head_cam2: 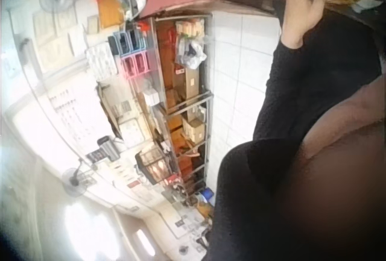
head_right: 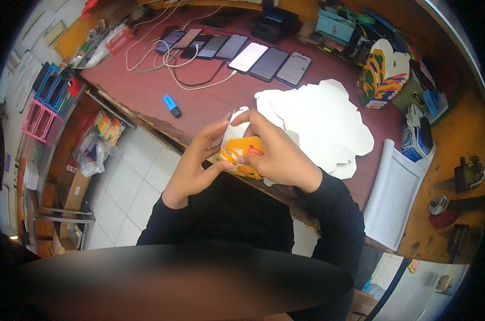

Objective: The person folds and assembles small, colorful paper boxes from flat sheets. They fold the edges, tuck flaps, and form the box shape, then place the finished boxes on the table.

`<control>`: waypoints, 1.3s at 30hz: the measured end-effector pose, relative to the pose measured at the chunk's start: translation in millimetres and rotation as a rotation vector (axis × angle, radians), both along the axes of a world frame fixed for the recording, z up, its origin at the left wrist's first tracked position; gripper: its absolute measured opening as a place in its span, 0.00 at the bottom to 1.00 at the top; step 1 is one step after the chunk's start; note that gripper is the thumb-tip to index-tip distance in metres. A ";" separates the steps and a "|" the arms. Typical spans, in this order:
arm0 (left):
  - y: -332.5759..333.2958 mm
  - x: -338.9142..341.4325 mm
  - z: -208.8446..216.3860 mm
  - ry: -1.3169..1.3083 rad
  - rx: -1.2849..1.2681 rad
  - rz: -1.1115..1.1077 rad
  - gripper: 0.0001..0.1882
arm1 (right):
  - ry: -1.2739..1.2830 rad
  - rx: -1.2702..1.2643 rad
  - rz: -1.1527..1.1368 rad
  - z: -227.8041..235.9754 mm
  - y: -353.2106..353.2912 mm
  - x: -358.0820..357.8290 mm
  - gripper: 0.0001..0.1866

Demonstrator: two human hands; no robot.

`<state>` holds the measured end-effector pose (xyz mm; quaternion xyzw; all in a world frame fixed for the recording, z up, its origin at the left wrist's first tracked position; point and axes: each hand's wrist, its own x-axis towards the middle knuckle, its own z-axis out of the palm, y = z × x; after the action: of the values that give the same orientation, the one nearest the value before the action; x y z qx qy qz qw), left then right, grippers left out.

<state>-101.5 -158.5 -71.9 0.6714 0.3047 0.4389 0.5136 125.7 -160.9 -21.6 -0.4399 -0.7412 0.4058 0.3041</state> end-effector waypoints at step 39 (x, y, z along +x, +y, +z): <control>-37.6 11.6 -18.7 0.432 1.307 0.867 0.08 | -0.189 0.846 0.265 -56.4 12.1 10.8 0.15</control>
<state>-89.9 -196.2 -90.6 0.7279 0.3121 0.5487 -0.2679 136.6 -148.9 -78.0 -0.2135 -0.9162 0.0607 0.3337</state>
